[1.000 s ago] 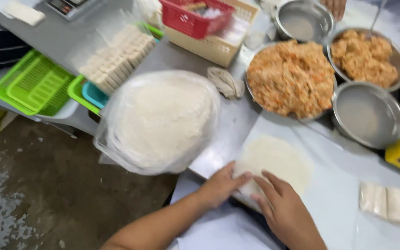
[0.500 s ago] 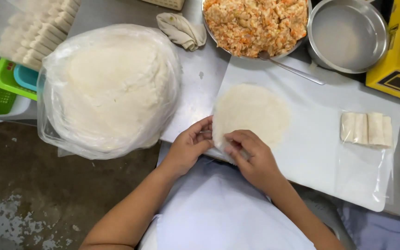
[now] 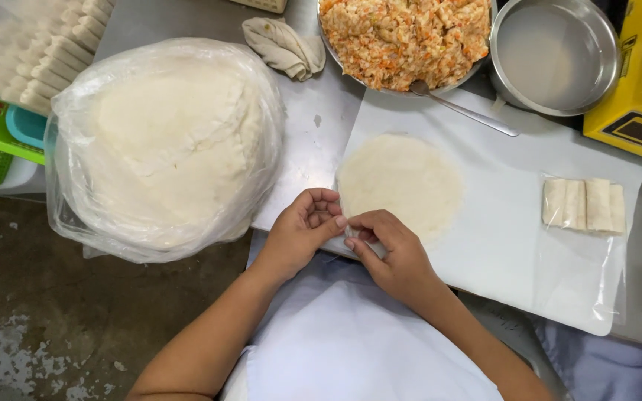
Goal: Packaging prepared spring rolls into bags and assembling new spring rolls by filling wrappers with a mixture and rolling them.
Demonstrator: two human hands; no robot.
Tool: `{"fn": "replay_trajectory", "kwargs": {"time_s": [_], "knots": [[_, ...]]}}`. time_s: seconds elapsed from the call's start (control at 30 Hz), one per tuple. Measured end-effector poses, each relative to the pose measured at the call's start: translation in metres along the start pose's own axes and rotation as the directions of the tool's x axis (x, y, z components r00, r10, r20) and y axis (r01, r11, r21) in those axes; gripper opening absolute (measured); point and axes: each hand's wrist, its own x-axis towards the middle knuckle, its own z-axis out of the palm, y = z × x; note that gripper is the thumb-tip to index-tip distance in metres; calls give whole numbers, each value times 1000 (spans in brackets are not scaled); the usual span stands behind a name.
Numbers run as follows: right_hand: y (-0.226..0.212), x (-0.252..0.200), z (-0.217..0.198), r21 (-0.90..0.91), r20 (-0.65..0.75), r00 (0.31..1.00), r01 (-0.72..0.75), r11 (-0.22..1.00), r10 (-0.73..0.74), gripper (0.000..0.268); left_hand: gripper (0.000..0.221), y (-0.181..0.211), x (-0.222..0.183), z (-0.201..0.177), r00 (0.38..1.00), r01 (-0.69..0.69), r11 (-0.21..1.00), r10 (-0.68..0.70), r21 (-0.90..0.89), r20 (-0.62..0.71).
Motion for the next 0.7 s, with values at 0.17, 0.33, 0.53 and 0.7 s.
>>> {"fn": "replay_trajectory", "kwargs": {"time_s": [0.17, 0.33, 0.53, 0.7], "knots": [[-3, 3, -4, 74, -7, 999, -51, 996, 51, 17, 38, -4, 1, 2, 1000, 6, 1000, -6, -12, 13], [1, 7, -7, 126, -10, 994, -107, 986, 109, 16, 35, -3, 1, 6, 1000, -8, 1000, 8, 0, 17], [1, 8, -7, 141, -13, 985, -166, 976, 169, 16, 35, 1, -2, 8, 999, -32, 999, 32, 43, 12], [5, 6, -8, 235, 16, 967, -251, 939, 255, 16, 36, 2, -3, 8, 996, -86, 984, 83, 158, 22]]}}
